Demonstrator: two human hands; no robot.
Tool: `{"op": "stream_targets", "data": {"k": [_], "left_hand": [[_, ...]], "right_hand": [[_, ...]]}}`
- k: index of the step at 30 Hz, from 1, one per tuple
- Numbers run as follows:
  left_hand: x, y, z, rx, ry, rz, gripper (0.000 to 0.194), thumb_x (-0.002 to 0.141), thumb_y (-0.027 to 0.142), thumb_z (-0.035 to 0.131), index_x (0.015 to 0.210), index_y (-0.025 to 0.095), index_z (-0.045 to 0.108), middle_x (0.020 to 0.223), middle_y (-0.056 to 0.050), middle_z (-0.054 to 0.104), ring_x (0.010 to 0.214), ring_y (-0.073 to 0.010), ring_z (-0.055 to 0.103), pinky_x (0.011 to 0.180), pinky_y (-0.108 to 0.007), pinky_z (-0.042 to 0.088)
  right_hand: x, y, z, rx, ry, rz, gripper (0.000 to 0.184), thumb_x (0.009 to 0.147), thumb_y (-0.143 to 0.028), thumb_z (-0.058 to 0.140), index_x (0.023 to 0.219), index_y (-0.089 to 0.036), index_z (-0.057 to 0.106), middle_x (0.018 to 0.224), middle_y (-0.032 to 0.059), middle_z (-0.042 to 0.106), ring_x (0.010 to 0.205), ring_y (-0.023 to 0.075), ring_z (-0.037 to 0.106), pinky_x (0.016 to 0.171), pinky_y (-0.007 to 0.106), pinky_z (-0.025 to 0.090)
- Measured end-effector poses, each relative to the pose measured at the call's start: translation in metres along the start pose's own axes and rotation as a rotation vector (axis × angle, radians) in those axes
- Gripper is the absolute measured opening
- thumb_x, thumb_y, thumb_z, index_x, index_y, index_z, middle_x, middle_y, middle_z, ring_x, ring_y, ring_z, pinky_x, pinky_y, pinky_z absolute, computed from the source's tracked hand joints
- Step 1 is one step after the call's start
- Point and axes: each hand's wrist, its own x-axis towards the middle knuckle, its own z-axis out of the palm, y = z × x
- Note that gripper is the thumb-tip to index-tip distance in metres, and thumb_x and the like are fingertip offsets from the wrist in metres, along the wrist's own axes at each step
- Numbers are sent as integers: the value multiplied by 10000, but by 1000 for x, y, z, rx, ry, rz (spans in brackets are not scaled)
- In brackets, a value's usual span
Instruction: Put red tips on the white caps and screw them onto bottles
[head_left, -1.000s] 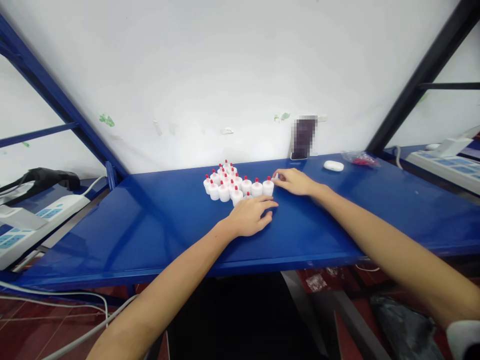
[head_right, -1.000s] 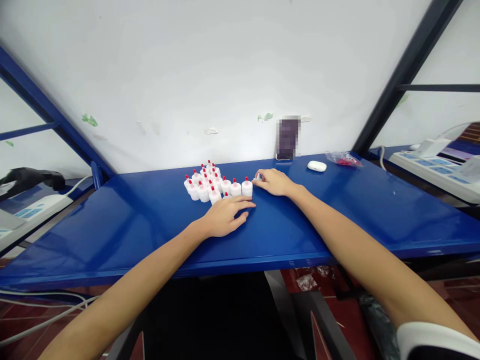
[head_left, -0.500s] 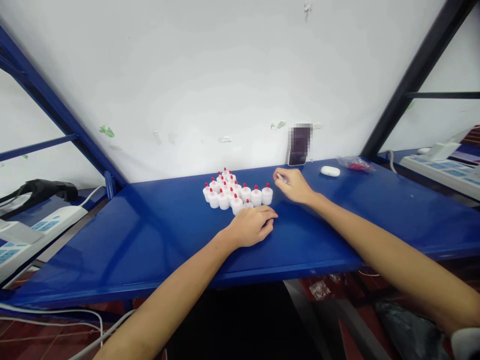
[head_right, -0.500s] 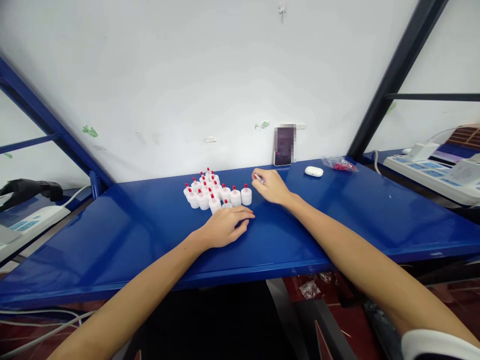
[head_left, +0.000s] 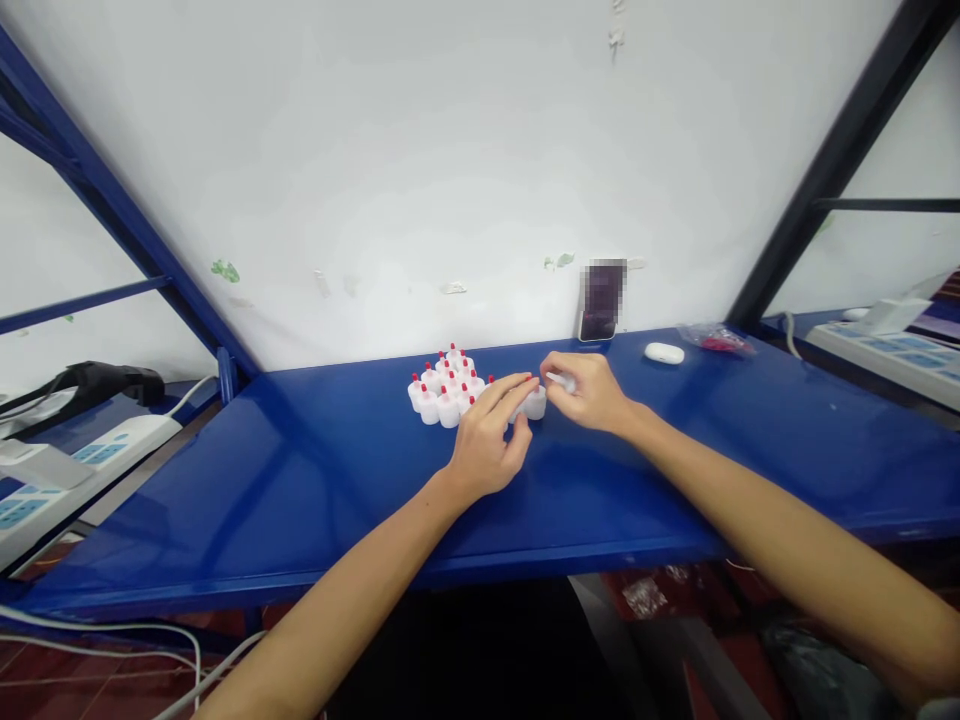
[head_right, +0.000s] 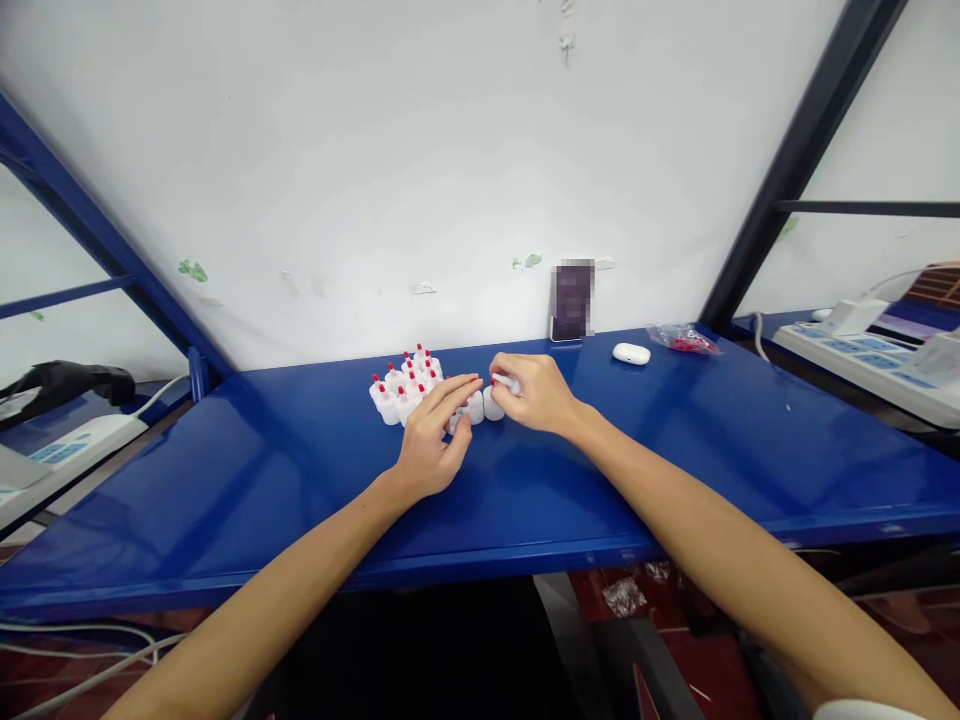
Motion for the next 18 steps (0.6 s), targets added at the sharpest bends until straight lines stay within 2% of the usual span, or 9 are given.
{"op": "stream_targets", "data": {"k": [4, 9, 18], "left_hand": [[-1, -1, 0, -4, -29, -14, 456, 951, 157, 428, 1398, 204, 508, 1390, -117, 560, 1290, -244, 537, 1080, -432, 484], [-1, -2, -1, -17, -74, 20, 523, 949, 151, 437, 1467, 224, 431, 1441, -111, 523, 1334, -255, 500, 1150, -462, 411], [0, -3, -1, 15, -65, 50, 539, 940, 138, 442, 1474, 211, 420, 1455, -119, 508, 1346, -250, 490, 1146, -454, 419]], "right_hand": [[0, -3, 1, 3, -26, -18, 74, 770, -209, 492, 799, -209, 560, 689, 15, 613, 597, 161, 530, 620, 285, 386], [1, -7, 4, 15, -58, -53, 61, 781, -199, 461, 737, -217, 499, 700, 26, 589, 638, 169, 524, 640, 291, 385], [2, -7, 6, 2, -92, -41, 121, 788, -191, 452, 685, -229, 401, 652, 2, 507, 605, 156, 460, 616, 291, 340]]}}
